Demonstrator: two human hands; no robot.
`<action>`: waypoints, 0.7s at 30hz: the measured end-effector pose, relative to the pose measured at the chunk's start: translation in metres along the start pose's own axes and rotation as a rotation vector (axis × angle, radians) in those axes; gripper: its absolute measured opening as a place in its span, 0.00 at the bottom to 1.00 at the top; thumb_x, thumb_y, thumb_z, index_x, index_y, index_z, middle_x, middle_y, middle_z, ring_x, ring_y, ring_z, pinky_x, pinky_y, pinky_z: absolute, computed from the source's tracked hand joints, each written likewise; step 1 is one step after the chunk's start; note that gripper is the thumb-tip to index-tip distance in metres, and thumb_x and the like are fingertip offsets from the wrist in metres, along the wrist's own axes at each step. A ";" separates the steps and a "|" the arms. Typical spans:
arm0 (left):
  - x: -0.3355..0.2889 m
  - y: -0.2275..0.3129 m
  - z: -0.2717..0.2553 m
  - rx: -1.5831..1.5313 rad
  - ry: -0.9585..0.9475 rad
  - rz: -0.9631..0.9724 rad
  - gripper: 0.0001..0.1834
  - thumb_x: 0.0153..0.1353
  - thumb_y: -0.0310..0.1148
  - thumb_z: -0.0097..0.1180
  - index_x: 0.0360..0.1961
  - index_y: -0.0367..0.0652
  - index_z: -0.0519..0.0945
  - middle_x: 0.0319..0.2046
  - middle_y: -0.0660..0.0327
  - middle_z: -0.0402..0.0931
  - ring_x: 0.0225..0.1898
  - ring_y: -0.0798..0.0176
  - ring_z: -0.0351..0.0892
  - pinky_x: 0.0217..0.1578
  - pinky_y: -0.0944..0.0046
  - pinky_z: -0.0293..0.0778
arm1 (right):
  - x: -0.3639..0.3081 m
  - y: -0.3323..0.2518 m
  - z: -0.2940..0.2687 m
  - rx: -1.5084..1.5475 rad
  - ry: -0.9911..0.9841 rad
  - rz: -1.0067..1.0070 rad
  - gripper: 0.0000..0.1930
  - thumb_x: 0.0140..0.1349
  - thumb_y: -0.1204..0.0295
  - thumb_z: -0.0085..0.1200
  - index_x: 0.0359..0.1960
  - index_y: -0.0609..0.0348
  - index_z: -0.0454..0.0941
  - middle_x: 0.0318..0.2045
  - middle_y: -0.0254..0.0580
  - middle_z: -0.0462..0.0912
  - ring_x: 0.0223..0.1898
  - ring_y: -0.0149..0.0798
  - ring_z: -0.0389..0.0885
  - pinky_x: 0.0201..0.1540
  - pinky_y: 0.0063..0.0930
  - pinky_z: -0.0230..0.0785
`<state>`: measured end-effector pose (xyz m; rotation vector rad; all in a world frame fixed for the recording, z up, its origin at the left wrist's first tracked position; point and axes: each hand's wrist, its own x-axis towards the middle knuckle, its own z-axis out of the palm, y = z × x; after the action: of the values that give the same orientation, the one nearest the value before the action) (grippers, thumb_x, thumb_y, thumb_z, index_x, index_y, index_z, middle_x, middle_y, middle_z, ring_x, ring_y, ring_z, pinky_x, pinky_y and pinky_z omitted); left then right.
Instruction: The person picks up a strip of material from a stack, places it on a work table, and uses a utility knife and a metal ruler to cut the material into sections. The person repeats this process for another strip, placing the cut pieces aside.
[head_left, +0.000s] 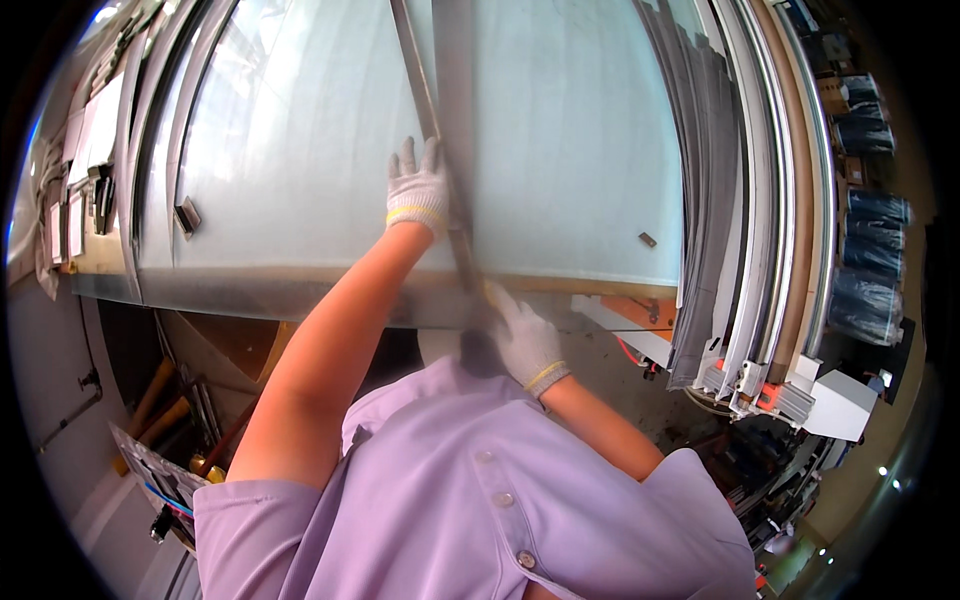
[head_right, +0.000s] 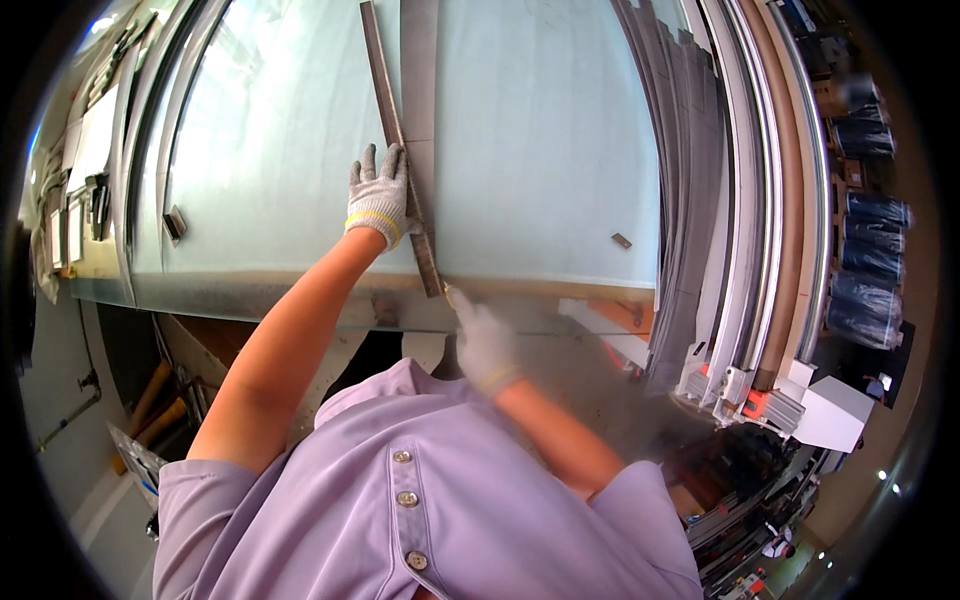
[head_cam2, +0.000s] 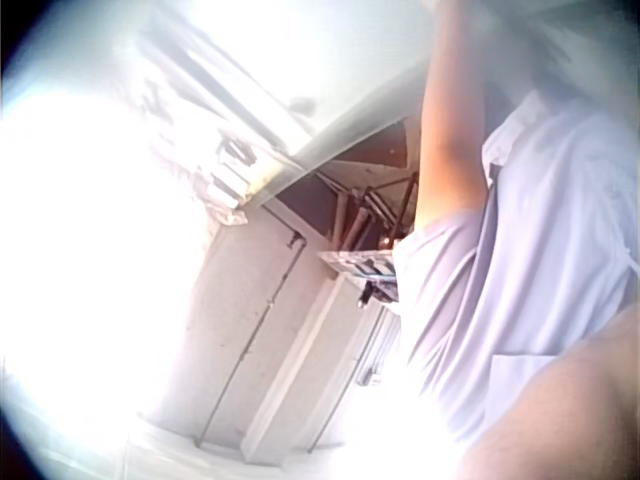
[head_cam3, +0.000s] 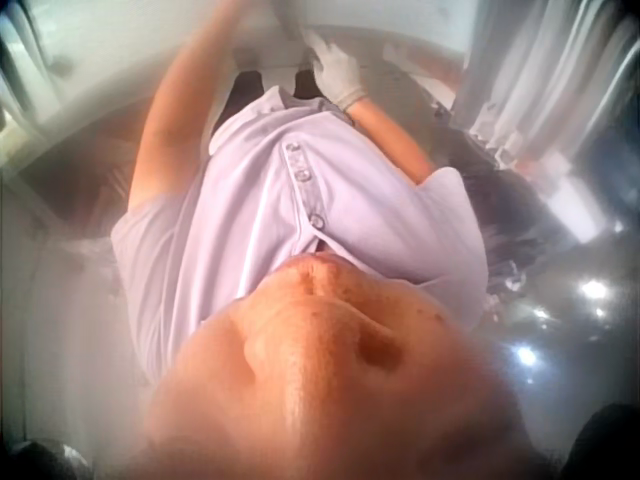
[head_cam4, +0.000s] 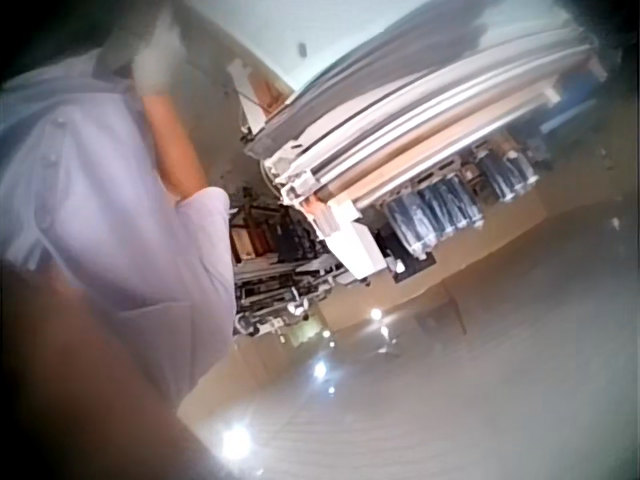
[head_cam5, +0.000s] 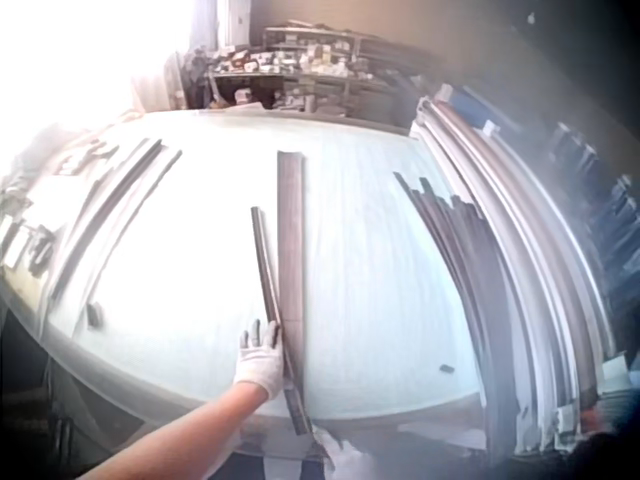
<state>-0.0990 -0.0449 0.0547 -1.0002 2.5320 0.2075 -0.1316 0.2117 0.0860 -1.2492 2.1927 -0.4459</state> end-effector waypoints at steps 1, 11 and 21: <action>0.000 0.000 0.001 -0.010 -0.002 -0.001 0.67 0.40 0.54 0.77 0.76 0.42 0.50 0.77 0.60 0.44 0.77 0.41 0.37 0.74 0.41 0.42 | -0.002 0.003 -0.003 0.006 -0.005 -0.008 0.28 0.61 0.74 0.51 0.65 0.47 0.69 0.37 0.57 0.81 0.37 0.59 0.80 0.42 0.53 0.73; 0.005 -0.005 0.012 -0.018 0.048 -0.005 0.67 0.40 0.56 0.76 0.76 0.47 0.48 0.77 0.62 0.46 0.77 0.42 0.37 0.73 0.40 0.42 | 0.208 -0.038 -0.056 0.049 0.245 -0.030 0.26 0.60 0.72 0.49 0.62 0.44 0.72 0.40 0.59 0.83 0.42 0.62 0.81 0.45 0.52 0.75; -0.009 -0.004 -0.014 -0.156 -0.005 -0.006 0.58 0.46 0.48 0.73 0.74 0.44 0.53 0.76 0.58 0.47 0.77 0.42 0.37 0.74 0.42 0.38 | 0.229 -0.050 -0.034 0.040 0.115 -0.012 0.27 0.59 0.73 0.49 0.63 0.43 0.70 0.41 0.60 0.83 0.44 0.61 0.81 0.50 0.51 0.75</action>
<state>-0.0947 -0.0466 0.0708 -1.0636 2.5387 0.4110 -0.2105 -0.0111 0.0679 -1.2435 2.2612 -0.5757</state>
